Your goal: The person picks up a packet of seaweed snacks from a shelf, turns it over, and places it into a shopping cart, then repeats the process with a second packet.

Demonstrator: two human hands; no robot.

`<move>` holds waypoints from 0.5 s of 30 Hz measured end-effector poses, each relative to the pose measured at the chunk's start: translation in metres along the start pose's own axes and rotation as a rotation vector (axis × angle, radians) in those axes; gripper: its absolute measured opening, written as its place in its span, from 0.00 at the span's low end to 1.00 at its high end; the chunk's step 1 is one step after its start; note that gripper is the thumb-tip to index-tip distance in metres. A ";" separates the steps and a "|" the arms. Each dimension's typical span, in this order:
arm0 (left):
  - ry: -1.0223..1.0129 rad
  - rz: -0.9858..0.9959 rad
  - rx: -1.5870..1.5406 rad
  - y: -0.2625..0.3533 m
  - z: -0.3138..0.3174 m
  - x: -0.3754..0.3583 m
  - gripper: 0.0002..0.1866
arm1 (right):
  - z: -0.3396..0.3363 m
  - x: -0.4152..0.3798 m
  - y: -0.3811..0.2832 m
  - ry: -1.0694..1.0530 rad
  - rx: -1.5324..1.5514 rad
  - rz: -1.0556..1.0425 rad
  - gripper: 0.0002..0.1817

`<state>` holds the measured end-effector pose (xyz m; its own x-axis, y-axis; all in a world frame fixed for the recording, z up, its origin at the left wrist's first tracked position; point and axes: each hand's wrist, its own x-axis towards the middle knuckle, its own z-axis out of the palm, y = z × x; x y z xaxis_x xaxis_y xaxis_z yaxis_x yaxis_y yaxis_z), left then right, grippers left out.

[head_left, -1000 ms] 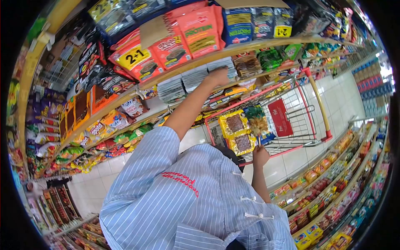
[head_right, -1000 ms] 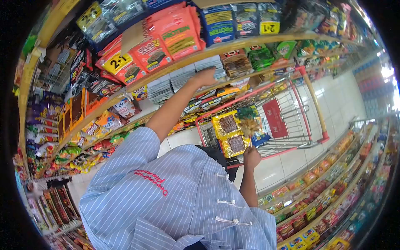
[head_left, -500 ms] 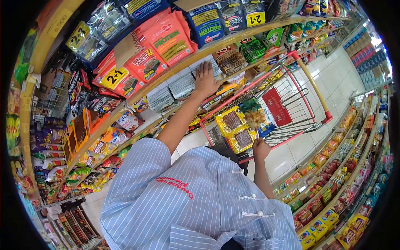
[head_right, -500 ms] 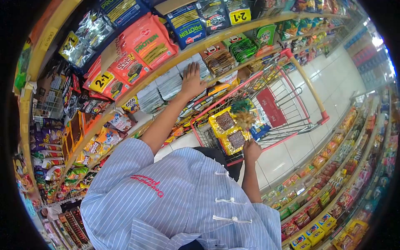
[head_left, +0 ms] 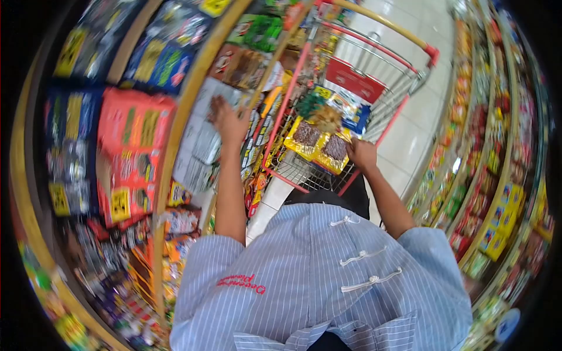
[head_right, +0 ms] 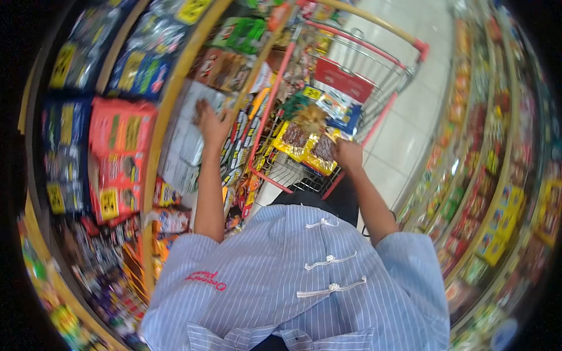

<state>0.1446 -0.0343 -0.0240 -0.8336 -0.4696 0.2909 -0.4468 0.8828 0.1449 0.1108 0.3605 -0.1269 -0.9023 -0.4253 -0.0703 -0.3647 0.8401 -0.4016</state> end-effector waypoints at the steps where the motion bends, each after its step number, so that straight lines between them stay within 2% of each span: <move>1: 0.045 -0.006 0.028 0.012 -0.014 -0.004 0.41 | -0.009 0.004 0.001 -0.069 0.055 0.041 0.17; 2: 0.019 0.027 0.012 0.026 -0.024 -0.009 0.41 | -0.005 0.013 0.014 -0.066 0.106 0.059 0.18; 4: 0.133 0.112 -0.151 0.050 -0.029 -0.027 0.35 | -0.030 0.039 0.036 -0.086 0.126 0.065 0.18; 5: 0.102 0.106 -0.159 0.056 -0.014 -0.042 0.35 | -0.034 0.058 0.059 -0.048 0.061 -0.004 0.14; 7: 0.022 0.318 -0.291 0.068 0.028 -0.080 0.30 | -0.066 0.096 0.082 -0.112 0.008 0.026 0.13; 8: -0.137 0.363 -0.379 0.076 0.051 -0.094 0.28 | -0.076 0.114 0.090 -0.147 -0.091 -0.033 0.13; 9: -0.296 0.400 -0.472 0.085 0.076 -0.108 0.25 | -0.075 0.125 0.098 -0.059 -0.093 -0.119 0.13; 12: -0.453 0.294 -0.661 0.119 0.160 -0.140 0.21 | -0.071 0.123 0.097 -0.127 -0.218 -0.045 0.12; 15: -0.505 0.140 -0.784 0.158 0.249 -0.132 0.23 | -0.076 0.120 0.100 0.012 -0.077 -0.133 0.10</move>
<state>0.1029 0.1653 -0.2754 -0.9874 -0.1447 -0.0635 -0.1386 0.5995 0.7883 -0.0519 0.4192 -0.1064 -0.8473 -0.5310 -0.0100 -0.4973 0.7999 -0.3358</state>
